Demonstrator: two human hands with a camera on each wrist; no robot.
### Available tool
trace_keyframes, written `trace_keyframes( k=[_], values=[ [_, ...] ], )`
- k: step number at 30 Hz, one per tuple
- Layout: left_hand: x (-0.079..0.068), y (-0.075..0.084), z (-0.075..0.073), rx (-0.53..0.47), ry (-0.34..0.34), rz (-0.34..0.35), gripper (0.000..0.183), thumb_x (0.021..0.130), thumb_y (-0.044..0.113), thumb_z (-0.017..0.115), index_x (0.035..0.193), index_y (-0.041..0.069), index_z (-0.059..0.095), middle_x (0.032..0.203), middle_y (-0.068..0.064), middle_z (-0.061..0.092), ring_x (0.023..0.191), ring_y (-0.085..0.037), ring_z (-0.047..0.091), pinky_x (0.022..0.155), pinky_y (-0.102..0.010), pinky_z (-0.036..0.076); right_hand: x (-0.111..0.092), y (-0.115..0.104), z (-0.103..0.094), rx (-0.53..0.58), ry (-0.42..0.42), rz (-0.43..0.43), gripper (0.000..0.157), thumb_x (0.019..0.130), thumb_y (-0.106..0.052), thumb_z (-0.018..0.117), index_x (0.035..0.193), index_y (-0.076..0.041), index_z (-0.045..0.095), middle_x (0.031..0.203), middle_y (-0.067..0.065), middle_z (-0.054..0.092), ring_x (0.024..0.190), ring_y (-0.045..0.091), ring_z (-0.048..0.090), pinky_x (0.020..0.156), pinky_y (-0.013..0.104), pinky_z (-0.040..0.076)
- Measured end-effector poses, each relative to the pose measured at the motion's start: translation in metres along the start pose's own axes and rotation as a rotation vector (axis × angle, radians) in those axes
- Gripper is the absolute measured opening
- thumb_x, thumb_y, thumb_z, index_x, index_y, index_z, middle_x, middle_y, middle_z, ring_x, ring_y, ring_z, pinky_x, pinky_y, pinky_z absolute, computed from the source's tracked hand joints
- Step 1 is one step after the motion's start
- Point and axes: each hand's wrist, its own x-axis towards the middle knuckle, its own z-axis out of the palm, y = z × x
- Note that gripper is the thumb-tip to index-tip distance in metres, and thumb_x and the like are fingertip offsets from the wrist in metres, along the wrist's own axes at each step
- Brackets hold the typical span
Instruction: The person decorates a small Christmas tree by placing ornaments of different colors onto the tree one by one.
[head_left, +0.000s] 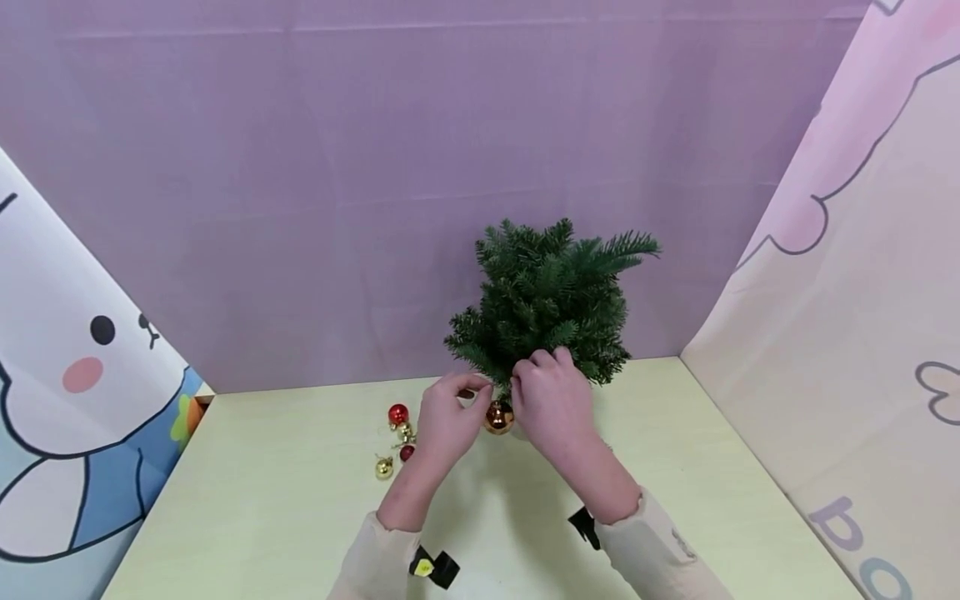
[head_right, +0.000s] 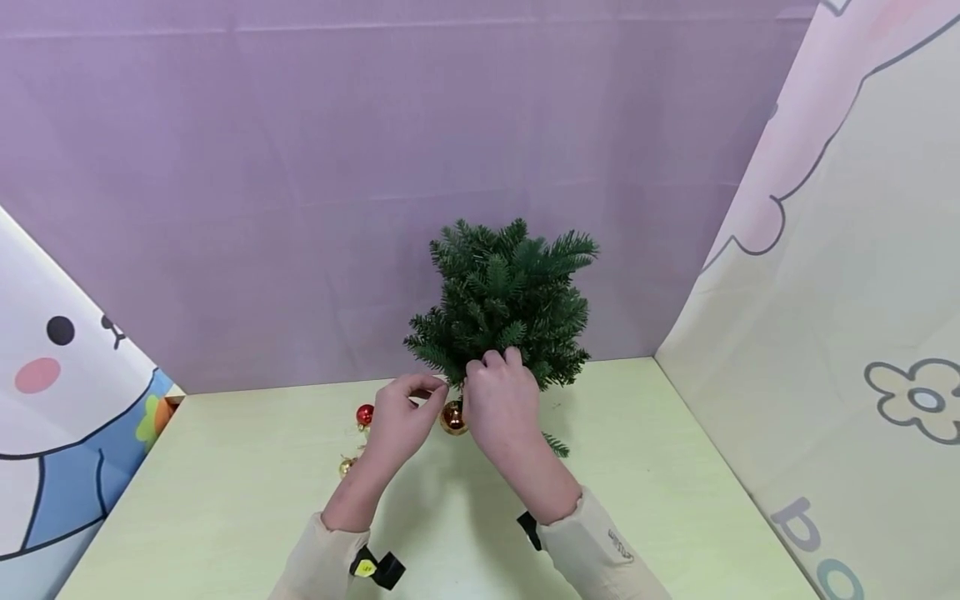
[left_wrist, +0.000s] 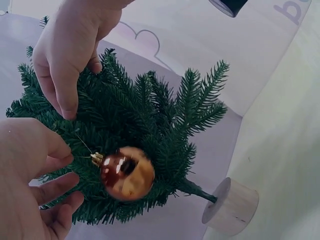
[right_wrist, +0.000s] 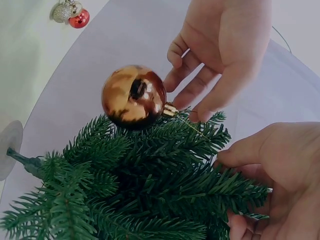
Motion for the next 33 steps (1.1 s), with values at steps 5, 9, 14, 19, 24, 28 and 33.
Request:
trace_keyframes(
  k=[5,9,14,19,24,28,33],
  values=[
    [-0.002,-0.006,-0.001,-0.004,-0.023,0.002,0.009,0.091,0.019,0.068,0.092,0.015,0.076,0.096,0.009,0.068,0.085,-0.011,0.061,0.072,-0.033,0.052,-0.002,0.0,0.0,0.047,0.028,-0.026,0.007,0.084,-0.01,0.07,0.077,-0.008,0.072,0.076,0.007,0.065,0.068,0.026,0.05,0.054,0.033,0.048],
    [-0.004,-0.011,-0.002,0.009,-0.038,0.005,0.008,0.091,0.019,0.068,0.091,0.018,0.075,0.094,0.009,0.068,0.085,-0.01,0.061,0.072,-0.034,0.052,-0.005,0.002,-0.003,0.091,0.101,-0.064,0.006,0.083,-0.011,0.071,0.078,-0.008,0.073,0.078,0.007,0.066,0.07,0.027,0.054,0.059,0.035,0.05],
    [-0.008,-0.017,-0.003,0.035,-0.055,-0.014,0.007,0.091,0.019,0.068,0.09,0.019,0.075,0.091,0.01,0.066,0.083,-0.01,0.06,0.071,-0.033,0.052,-0.007,0.01,-0.013,0.146,0.239,-0.122,0.006,0.082,-0.014,0.072,0.079,-0.009,0.073,0.078,0.006,0.068,0.071,0.026,0.057,0.057,0.035,0.052],
    [-0.013,-0.024,-0.011,0.072,-0.071,-0.022,0.006,0.09,0.019,0.068,0.091,0.02,0.074,0.092,0.009,0.066,0.086,-0.014,0.061,0.073,-0.034,0.051,-0.005,0.026,-0.02,0.271,0.376,-0.197,0.012,0.085,-0.015,0.066,0.08,-0.008,0.074,0.075,0.004,0.069,0.064,0.022,0.058,0.054,0.035,0.049],
    [-0.019,-0.037,-0.025,0.121,-0.062,-0.03,0.006,0.089,0.019,0.069,0.091,0.02,0.075,0.091,0.009,0.067,0.086,-0.017,0.062,0.071,-0.034,0.05,-0.001,0.045,-0.026,0.416,0.527,-0.257,0.017,0.086,-0.014,0.062,0.077,-0.007,0.075,0.07,0.003,0.069,0.059,0.019,0.059,0.055,0.034,0.046],
    [-0.025,-0.052,-0.036,0.142,-0.066,-0.04,0.006,0.089,0.016,0.069,0.089,0.018,0.075,0.088,0.008,0.068,0.081,-0.014,0.062,0.069,-0.033,0.051,0.004,0.056,-0.029,0.526,0.646,-0.209,0.021,0.084,-0.011,0.061,0.068,-0.003,0.071,0.066,0.006,0.067,0.057,0.022,0.059,0.059,0.031,0.044],
    [-0.036,-0.071,-0.052,0.135,-0.096,-0.106,0.006,0.088,0.013,0.07,0.088,0.017,0.074,0.081,0.008,0.067,0.075,-0.009,0.061,0.067,-0.031,0.051,0.016,0.058,-0.043,0.703,0.727,-0.082,0.022,0.082,-0.009,0.058,0.071,0.009,0.064,0.072,0.023,0.063,0.071,0.025,0.057,0.073,0.026,0.041]
  ],
)
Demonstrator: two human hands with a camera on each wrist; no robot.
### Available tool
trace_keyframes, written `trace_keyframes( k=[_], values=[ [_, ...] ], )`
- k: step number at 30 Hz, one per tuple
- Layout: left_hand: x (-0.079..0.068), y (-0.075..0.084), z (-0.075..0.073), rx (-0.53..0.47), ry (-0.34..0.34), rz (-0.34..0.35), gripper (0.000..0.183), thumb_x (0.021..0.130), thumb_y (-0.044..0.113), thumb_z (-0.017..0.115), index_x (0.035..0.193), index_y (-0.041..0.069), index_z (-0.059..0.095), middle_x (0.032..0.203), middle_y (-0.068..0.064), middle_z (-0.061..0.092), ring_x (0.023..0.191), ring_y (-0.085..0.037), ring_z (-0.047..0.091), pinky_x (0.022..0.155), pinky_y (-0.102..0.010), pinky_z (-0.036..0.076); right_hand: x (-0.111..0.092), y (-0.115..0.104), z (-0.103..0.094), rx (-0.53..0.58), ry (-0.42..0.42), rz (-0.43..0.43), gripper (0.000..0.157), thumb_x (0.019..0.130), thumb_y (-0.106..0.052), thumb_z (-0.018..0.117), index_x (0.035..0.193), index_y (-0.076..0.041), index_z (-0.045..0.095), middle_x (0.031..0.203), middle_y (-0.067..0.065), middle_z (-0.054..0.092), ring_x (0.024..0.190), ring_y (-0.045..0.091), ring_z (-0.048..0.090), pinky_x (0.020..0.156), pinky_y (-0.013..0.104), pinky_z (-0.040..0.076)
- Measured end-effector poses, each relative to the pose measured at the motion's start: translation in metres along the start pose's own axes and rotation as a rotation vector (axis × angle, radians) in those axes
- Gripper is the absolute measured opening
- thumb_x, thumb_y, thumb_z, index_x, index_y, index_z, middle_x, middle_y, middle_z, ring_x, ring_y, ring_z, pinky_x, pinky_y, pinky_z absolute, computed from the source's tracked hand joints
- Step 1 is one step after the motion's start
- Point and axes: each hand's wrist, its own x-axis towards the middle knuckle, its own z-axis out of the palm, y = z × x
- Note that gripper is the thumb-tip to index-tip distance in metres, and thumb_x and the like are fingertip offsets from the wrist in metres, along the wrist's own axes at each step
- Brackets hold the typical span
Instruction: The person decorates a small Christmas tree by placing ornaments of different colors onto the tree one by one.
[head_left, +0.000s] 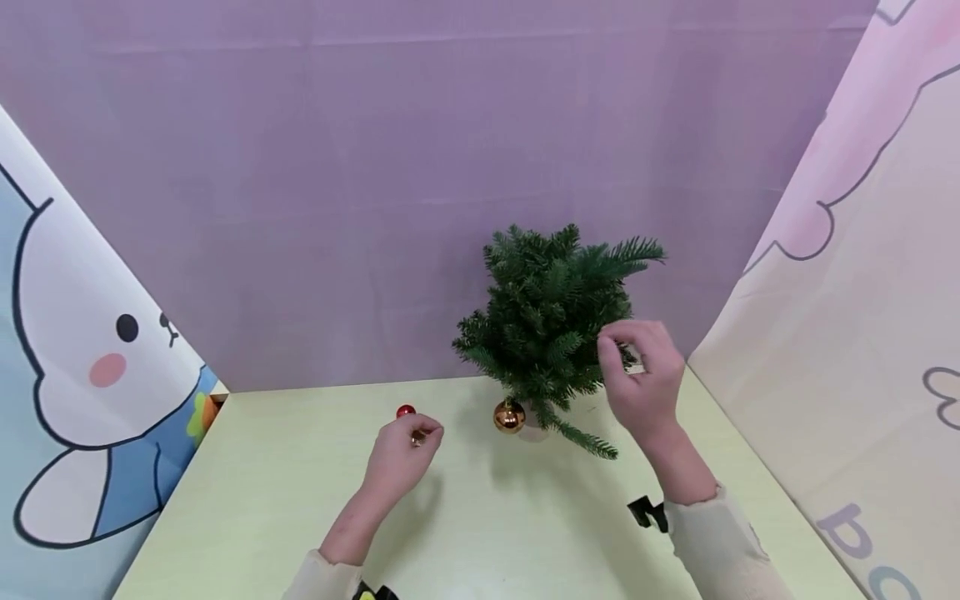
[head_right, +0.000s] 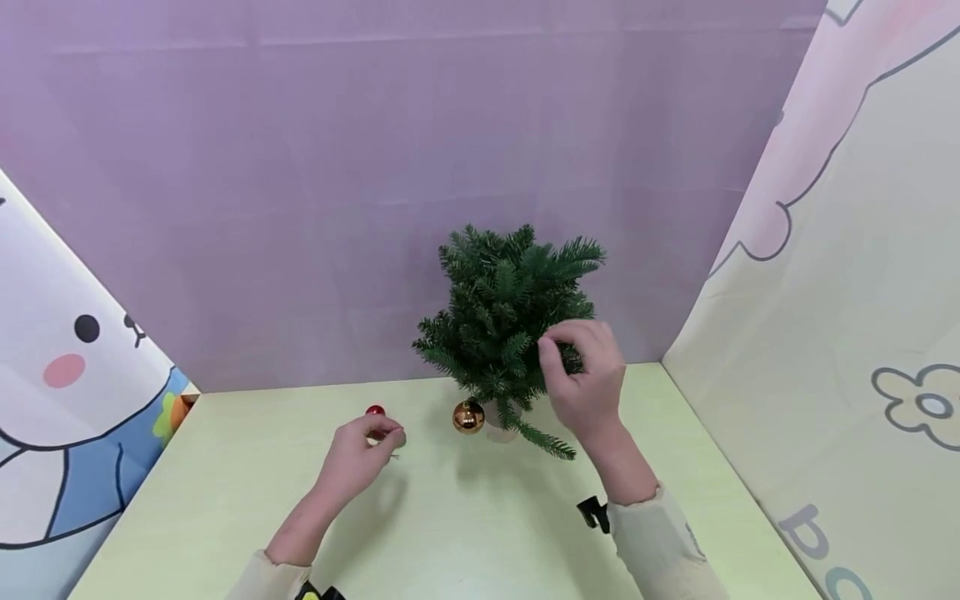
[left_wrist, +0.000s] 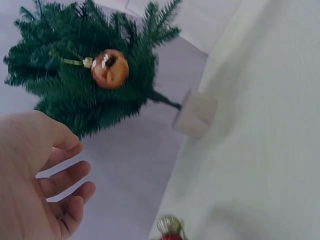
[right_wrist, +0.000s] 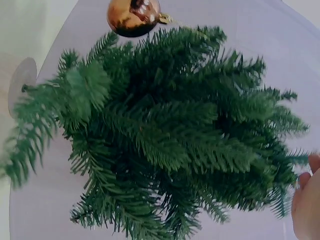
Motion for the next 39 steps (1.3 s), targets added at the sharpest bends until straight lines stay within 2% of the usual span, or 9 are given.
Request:
trace_keyframes(
  k=[7,14,19,23,31,33,35,37,39],
  values=[
    [-0.016,-0.028,-0.019,-0.044,-0.025,-0.082,0.006,0.089,0.01,0.069,0.089,0.014,0.073,0.079,0.004,0.068,0.073,-0.011,0.06,0.063,-0.027,0.051,0.016,0.021,-0.008,0.12,0.07,0.3,0.032,0.089,-0.005,0.045,0.105,0.022,0.05,0.104,0.035,0.053,0.096,0.019,0.052,0.085,0.027,0.038],
    [-0.034,-0.058,-0.041,0.001,-0.009,-0.172,0.006,0.089,0.01,0.069,0.093,0.009,0.074,0.083,-0.002,0.068,0.076,-0.013,0.059,0.069,-0.028,0.049,0.02,0.073,-0.017,0.187,-0.093,0.477,0.058,0.098,-0.039,0.048,0.135,0.005,0.041,0.136,0.021,0.042,0.126,0.028,0.041,0.104,0.032,0.03],
    [-0.043,-0.073,-0.051,-0.009,0.05,-0.218,0.008,0.091,0.01,0.067,0.095,0.007,0.074,0.085,-0.004,0.068,0.078,-0.015,0.059,0.069,-0.027,0.049,0.026,0.093,-0.015,0.308,-0.083,0.59,0.064,0.097,-0.046,0.047,0.145,-0.006,0.031,0.145,0.014,0.03,0.128,0.031,0.036,0.11,0.04,0.021],
    [-0.048,-0.08,-0.055,-0.02,0.07,-0.246,0.01,0.092,0.011,0.067,0.097,0.005,0.073,0.085,-0.003,0.067,0.079,-0.016,0.059,0.067,-0.026,0.049,0.031,0.109,-0.012,0.375,-0.087,0.652,0.056,0.1,-0.044,0.041,0.14,-0.005,0.044,0.146,0.014,0.035,0.13,0.031,0.035,0.112,0.046,0.015],
    [-0.052,-0.09,-0.056,-0.039,0.086,-0.267,0.011,0.092,0.01,0.067,0.097,0.003,0.072,0.084,-0.004,0.067,0.078,-0.017,0.059,0.065,-0.025,0.051,0.029,0.126,-0.011,0.434,-0.292,0.716,0.056,0.104,-0.043,0.033,0.141,-0.002,0.045,0.153,0.02,0.029,0.143,0.029,0.022,0.115,0.049,0.004],
    [-0.052,-0.091,-0.055,-0.039,0.086,-0.266,0.011,0.091,0.01,0.067,0.097,0.003,0.072,0.084,-0.003,0.067,0.078,-0.017,0.059,0.065,-0.025,0.051,0.025,0.127,-0.01,0.454,-0.302,0.732,0.049,0.105,-0.042,0.032,0.13,-0.004,0.05,0.146,0.018,0.04,0.141,0.029,0.027,0.116,0.046,0.009],
    [-0.052,-0.092,-0.055,-0.033,0.085,-0.267,0.011,0.091,0.01,0.067,0.098,0.003,0.072,0.083,-0.002,0.067,0.078,-0.016,0.059,0.066,-0.025,0.051,0.022,0.122,-0.01,0.439,-0.301,0.734,0.035,0.105,-0.037,0.034,0.113,-0.01,0.054,0.131,0.013,0.05,0.132,0.026,0.039,0.114,0.04,0.018],
    [-0.053,-0.092,-0.054,-0.034,0.078,-0.273,0.011,0.091,0.01,0.067,0.098,0.003,0.072,0.084,-0.002,0.067,0.077,-0.016,0.059,0.067,-0.025,0.05,0.022,0.11,-0.009,0.36,-0.318,0.703,0.028,0.104,-0.032,0.034,0.093,-0.012,0.049,0.104,0.008,0.051,0.107,0.021,0.049,0.1,0.033,0.031],
    [-0.053,-0.093,-0.054,-0.035,0.069,-0.279,0.012,0.091,0.01,0.067,0.099,0.003,0.072,0.084,-0.002,0.067,0.078,-0.016,0.059,0.067,-0.025,0.05,0.023,0.097,-0.009,0.265,-0.339,0.659,0.028,0.103,-0.029,0.035,0.082,-0.013,0.044,0.087,0.004,0.041,0.082,0.015,0.042,0.081,0.03,0.031]
  ],
)
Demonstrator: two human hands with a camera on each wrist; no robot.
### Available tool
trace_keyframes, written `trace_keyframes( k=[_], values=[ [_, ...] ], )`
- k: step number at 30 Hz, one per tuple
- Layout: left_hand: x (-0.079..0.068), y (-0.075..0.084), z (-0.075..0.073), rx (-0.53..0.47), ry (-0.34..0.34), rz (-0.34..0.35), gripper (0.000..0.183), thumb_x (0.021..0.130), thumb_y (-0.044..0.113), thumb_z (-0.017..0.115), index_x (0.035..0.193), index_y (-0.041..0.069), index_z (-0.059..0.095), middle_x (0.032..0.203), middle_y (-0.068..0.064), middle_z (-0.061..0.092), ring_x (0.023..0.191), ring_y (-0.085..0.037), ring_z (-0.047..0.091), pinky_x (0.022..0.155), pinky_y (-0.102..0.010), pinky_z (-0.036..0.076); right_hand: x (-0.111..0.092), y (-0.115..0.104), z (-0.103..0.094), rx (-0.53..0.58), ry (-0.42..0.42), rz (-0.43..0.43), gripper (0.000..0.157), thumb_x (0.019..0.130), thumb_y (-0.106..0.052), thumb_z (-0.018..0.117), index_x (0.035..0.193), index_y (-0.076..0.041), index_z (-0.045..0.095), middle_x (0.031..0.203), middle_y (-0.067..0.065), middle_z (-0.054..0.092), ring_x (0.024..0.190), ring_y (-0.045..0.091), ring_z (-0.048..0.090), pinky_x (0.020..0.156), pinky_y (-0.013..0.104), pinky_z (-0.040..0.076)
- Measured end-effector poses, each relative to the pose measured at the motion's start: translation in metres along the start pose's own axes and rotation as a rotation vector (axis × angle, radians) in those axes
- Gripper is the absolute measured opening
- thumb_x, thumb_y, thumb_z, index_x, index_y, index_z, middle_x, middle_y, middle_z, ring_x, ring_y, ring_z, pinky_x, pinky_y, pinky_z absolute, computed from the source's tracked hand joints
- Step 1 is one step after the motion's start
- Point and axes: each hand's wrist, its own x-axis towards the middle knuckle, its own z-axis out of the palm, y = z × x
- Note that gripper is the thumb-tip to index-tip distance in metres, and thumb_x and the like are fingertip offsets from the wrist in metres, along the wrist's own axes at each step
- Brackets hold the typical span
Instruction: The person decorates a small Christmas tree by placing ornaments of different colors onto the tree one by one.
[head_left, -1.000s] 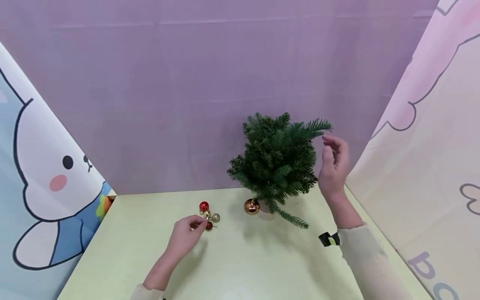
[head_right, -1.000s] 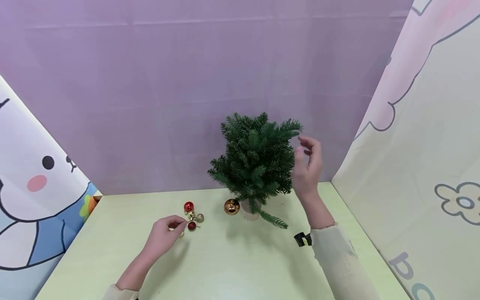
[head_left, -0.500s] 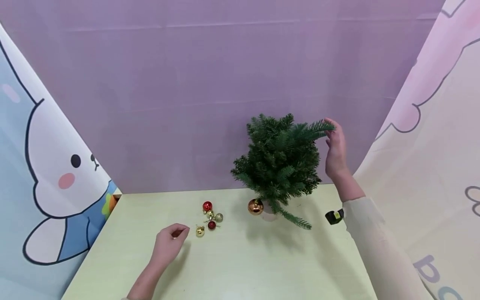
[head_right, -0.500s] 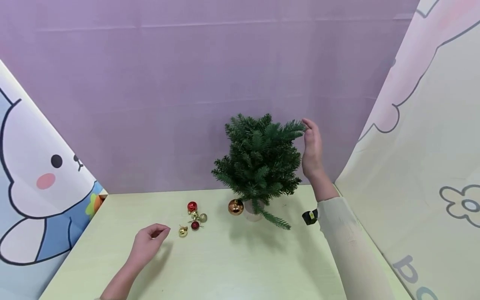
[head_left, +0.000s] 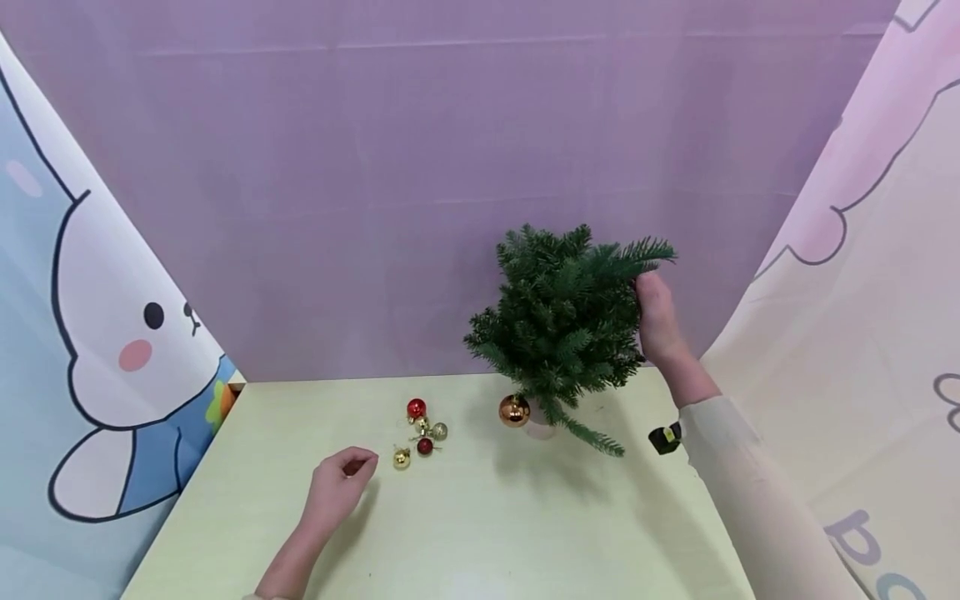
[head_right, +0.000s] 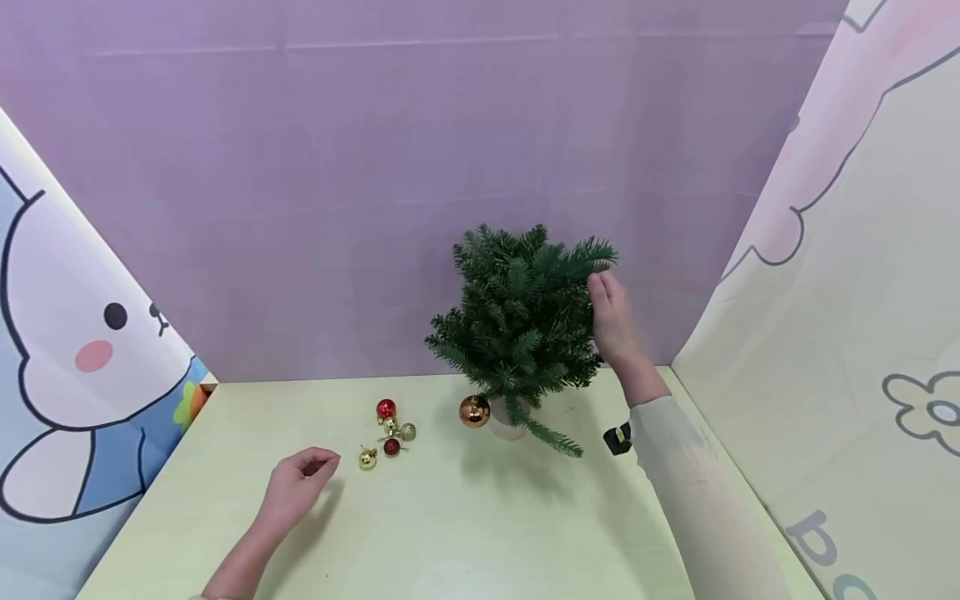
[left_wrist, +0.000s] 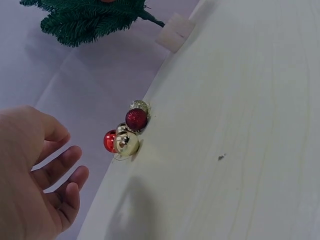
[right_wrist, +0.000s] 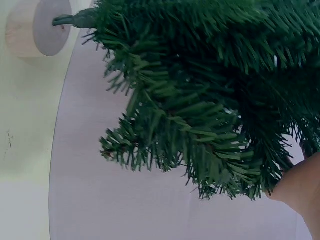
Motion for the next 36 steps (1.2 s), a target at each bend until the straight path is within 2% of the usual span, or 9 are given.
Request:
trace_keyframes(
  k=[2,4,12,16,18,21,24,29,36],
  values=[
    [0.0,-0.001,0.001,0.001,-0.01,0.0,0.012,0.091,0.01,0.067,0.099,0.003,0.072,0.083,-0.002,0.066,0.077,-0.016,0.059,0.067,-0.026,0.05,-0.006,-0.013,0.003,-0.102,0.005,-0.015,0.031,0.103,-0.03,0.035,0.077,-0.014,0.037,0.079,0.003,0.031,0.07,0.014,0.029,0.07,0.031,0.022],
    [0.0,-0.003,0.002,0.005,-0.016,-0.004,0.012,0.091,0.01,0.067,0.099,0.003,0.072,0.083,-0.002,0.066,0.077,-0.016,0.058,0.066,-0.026,0.049,-0.01,-0.016,0.003,-0.132,0.009,-0.014,0.035,0.104,-0.033,0.036,0.075,-0.014,0.032,0.076,0.002,0.025,0.067,0.015,0.023,0.068,0.032,0.018],
    [-0.001,-0.005,0.008,0.029,-0.037,-0.018,0.012,0.091,0.01,0.067,0.1,0.005,0.072,0.085,-0.001,0.066,0.079,-0.016,0.058,0.068,-0.027,0.049,-0.023,-0.019,0.002,-0.183,-0.026,-0.088,0.03,0.104,-0.025,0.033,0.087,-0.003,0.043,0.08,0.004,0.034,0.072,0.015,0.031,0.068,0.032,0.023],
    [-0.001,-0.003,0.011,0.042,-0.053,-0.026,0.012,0.091,0.01,0.066,0.1,0.005,0.072,0.087,-0.001,0.066,0.08,-0.015,0.058,0.068,-0.027,0.048,-0.027,-0.006,-0.002,-0.214,-0.025,-0.105,0.031,0.104,-0.024,0.036,0.093,0.003,0.045,0.077,0.009,0.034,0.067,0.018,0.03,0.064,0.032,0.024],
    [-0.002,-0.002,0.011,0.04,-0.058,-0.028,0.012,0.091,0.01,0.066,0.1,0.004,0.072,0.087,-0.001,0.066,0.08,-0.015,0.058,0.067,-0.027,0.048,-0.029,0.001,-0.005,-0.244,-0.035,-0.097,0.032,0.104,-0.026,0.038,0.102,0.005,0.046,0.084,0.013,0.041,0.073,0.02,0.037,0.067,0.033,0.028],
    [-0.003,-0.001,0.013,0.056,-0.058,-0.028,0.012,0.091,0.01,0.066,0.1,0.005,0.072,0.087,-0.001,0.066,0.079,-0.015,0.058,0.066,-0.027,0.048,-0.036,0.005,-0.006,-0.289,-0.057,-0.075,0.042,0.102,-0.034,0.041,0.118,0.004,0.045,0.108,0.019,0.049,0.092,0.027,0.044,0.079,0.04,0.035],
    [-0.005,-0.001,0.013,0.108,-0.058,-0.022,0.011,0.09,0.012,0.067,0.1,0.008,0.072,0.086,0.001,0.066,0.079,-0.014,0.058,0.067,-0.028,0.049,-0.044,0.003,-0.005,-0.337,-0.067,-0.058,0.058,0.101,-0.043,0.042,0.136,0.003,0.04,0.134,0.024,0.042,0.114,0.036,0.041,0.094,0.054,0.031],
    [-0.007,0.001,0.012,0.179,-0.061,0.021,0.013,0.09,0.014,0.066,0.101,0.01,0.072,0.088,0.001,0.067,0.08,-0.014,0.059,0.069,-0.033,0.05,-0.055,0.002,0.0,-0.447,-0.035,-0.111,0.073,0.099,-0.054,0.04,0.145,0.003,0.034,0.14,0.027,0.039,0.131,0.043,0.031,0.104,0.063,0.016],
    [-0.005,0.008,0.012,0.224,-0.046,0.072,0.013,0.091,0.016,0.066,0.101,0.012,0.073,0.093,0.001,0.068,0.084,-0.016,0.06,0.071,-0.036,0.05,-0.069,-0.005,0.011,-0.59,0.001,-0.2,0.075,0.099,-0.059,0.033,0.143,0.002,0.039,0.14,0.022,0.043,0.129,0.042,0.033,0.1,0.065,0.015]
  ],
)
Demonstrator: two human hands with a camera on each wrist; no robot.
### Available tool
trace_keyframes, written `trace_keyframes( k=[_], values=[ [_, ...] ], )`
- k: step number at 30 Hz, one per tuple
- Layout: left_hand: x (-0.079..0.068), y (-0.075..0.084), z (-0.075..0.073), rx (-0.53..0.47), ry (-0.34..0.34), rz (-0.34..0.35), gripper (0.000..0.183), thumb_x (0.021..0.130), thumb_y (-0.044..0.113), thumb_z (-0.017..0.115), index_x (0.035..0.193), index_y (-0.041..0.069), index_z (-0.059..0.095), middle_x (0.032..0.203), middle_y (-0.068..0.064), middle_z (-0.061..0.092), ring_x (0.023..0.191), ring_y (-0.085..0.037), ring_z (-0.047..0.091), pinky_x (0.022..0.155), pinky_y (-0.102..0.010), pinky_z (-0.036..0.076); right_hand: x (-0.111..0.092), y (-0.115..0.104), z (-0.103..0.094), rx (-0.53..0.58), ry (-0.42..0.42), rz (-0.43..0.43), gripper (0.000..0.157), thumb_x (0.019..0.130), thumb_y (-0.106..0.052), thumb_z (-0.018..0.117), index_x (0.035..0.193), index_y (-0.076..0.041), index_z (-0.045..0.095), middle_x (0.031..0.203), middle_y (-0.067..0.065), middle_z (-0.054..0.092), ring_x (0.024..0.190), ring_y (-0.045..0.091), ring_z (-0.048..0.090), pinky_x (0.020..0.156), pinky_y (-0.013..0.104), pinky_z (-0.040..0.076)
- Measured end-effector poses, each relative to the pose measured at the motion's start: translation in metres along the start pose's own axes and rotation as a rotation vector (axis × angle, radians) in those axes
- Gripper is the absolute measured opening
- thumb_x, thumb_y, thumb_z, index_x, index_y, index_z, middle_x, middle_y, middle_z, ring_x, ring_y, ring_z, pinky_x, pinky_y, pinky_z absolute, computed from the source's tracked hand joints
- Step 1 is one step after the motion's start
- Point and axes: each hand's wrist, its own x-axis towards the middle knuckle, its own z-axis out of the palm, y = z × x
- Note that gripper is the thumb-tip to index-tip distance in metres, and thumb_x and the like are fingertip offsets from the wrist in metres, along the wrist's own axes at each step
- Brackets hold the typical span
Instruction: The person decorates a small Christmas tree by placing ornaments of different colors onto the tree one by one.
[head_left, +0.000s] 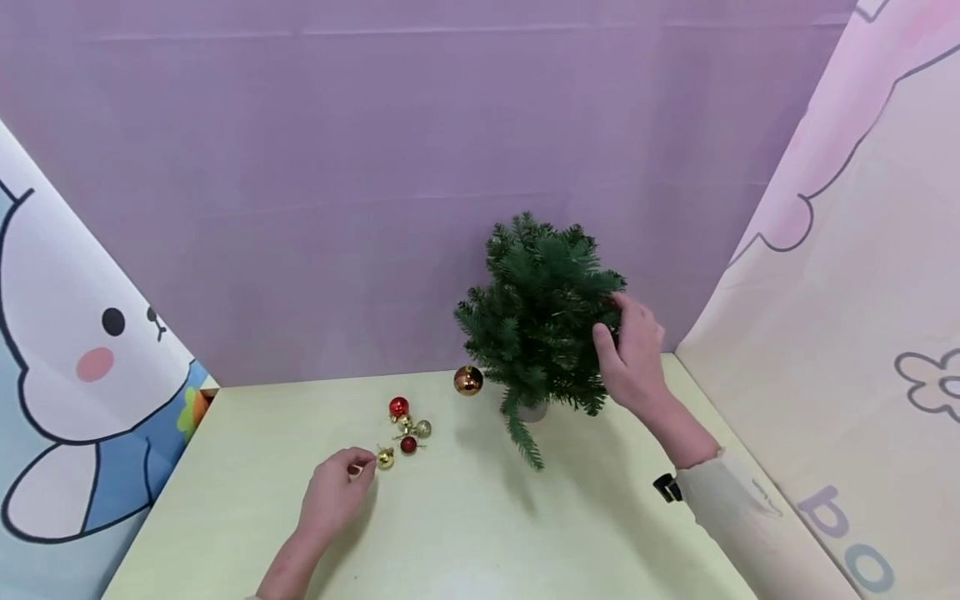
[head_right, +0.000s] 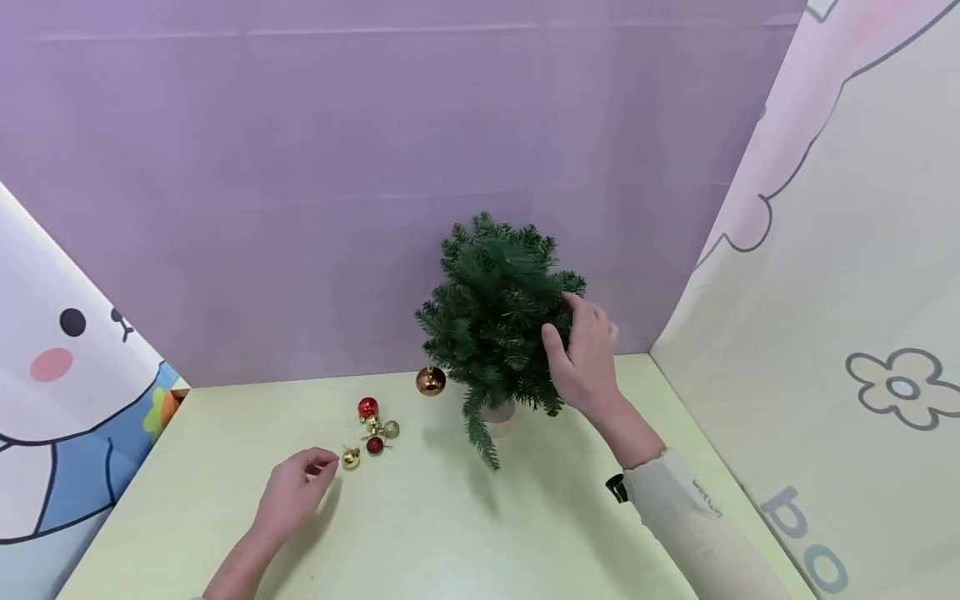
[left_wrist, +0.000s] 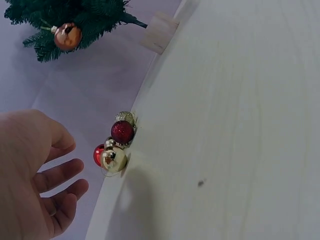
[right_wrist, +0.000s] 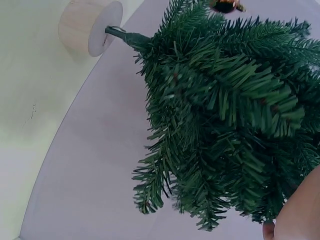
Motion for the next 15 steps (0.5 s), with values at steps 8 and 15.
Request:
trace_keyframes(
  k=[8,15],
  values=[
    [-0.001,-0.002,-0.004,0.04,0.016,0.009,0.012,0.09,0.014,0.066,0.1,0.012,0.073,0.096,-0.001,0.069,0.086,-0.019,0.061,0.07,-0.038,0.051,-0.007,-0.017,0.004,-0.07,0.03,-0.066,0.073,0.098,-0.06,0.036,0.141,-0.001,0.043,0.131,0.019,0.051,0.119,0.041,0.041,0.092,0.062,0.022],
    [0.002,-0.009,-0.008,0.064,0.037,0.008,0.015,0.09,0.018,0.066,0.102,0.012,0.072,0.1,-0.005,0.068,0.087,-0.021,0.061,0.069,-0.039,0.051,0.02,-0.025,-0.002,-0.008,0.209,-0.049,0.078,0.089,-0.063,0.049,0.132,0.001,0.049,0.128,0.02,0.052,0.119,0.035,0.043,0.098,0.056,0.025]
  ],
)
